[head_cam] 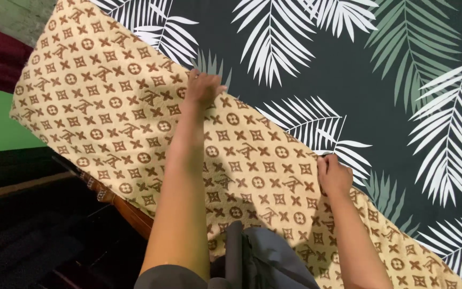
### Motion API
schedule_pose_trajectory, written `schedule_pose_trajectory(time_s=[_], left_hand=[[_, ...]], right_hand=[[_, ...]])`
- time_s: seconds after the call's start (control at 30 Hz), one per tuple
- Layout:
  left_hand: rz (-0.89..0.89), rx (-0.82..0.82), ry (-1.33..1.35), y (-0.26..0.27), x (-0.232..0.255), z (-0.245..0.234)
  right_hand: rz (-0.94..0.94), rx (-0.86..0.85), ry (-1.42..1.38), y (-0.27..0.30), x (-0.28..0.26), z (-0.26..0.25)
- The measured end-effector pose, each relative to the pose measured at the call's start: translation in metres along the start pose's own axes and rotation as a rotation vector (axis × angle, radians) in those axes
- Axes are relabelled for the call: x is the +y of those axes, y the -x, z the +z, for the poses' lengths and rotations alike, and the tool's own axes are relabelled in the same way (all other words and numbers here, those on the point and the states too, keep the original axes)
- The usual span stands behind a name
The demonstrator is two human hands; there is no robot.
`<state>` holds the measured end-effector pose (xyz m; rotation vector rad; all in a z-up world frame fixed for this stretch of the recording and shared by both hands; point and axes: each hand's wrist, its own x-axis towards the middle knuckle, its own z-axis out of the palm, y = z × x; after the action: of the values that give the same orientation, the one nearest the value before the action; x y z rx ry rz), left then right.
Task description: The person repeatedly folds and unfolds a patterned blanket on a bed, smoothing and adjusting its edges. The person handles the blanket by hand without using tools.
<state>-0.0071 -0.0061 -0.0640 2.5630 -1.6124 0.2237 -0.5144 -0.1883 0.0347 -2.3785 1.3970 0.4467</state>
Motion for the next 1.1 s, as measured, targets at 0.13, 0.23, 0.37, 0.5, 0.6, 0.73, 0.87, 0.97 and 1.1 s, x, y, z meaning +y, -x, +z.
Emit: schedule_pose_trajectory(time_s=[0.13, 0.23, 0.37, 0.5, 0.6, 0.73, 0.87, 0.97, 1.1], left_hand=[[-0.097, 0.430, -0.194, -0.012, 0.022, 0.014], [-0.035, 0.559, -0.073, 0.009, 0.065, -0.023], [0.119, 0.345, 0.035, 0.051, 0.176, -0.022], [0.597, -0.061, 0.287, 0.102, 0.286, -0.070], [0.645, -0.236, 0.204, 0.110, 0.319, -0.057], [0.647, 0.382, 0.334, 0.101, 0.336, -0.083], [0.601, 0.420, 0.316, 0.096, 0.388, -0.088], [0.675, 0.283, 0.198, 0.091, 0.438, -0.070], [0.736, 0.109, 0.359, 0.088, 0.516, -0.052]], right_hand=[[0.043, 0.049, 0.109, -0.008, 0.052, 0.032], [0.074, 0.212, -0.172, 0.023, 0.020, -0.003], [-0.208, 0.462, -0.453, 0.035, 0.128, 0.012], [-0.116, 0.410, -0.343, 0.095, 0.264, 0.038], [0.066, 0.294, -0.242, 0.141, 0.322, 0.046], [0.113, 0.373, 0.054, 0.159, 0.344, 0.035], [0.184, 0.448, 0.081, 0.131, 0.395, 0.051], [0.241, 0.384, 0.065, 0.128, 0.396, 0.030], [0.292, 0.285, -0.287, 0.134, 0.390, 0.024]])
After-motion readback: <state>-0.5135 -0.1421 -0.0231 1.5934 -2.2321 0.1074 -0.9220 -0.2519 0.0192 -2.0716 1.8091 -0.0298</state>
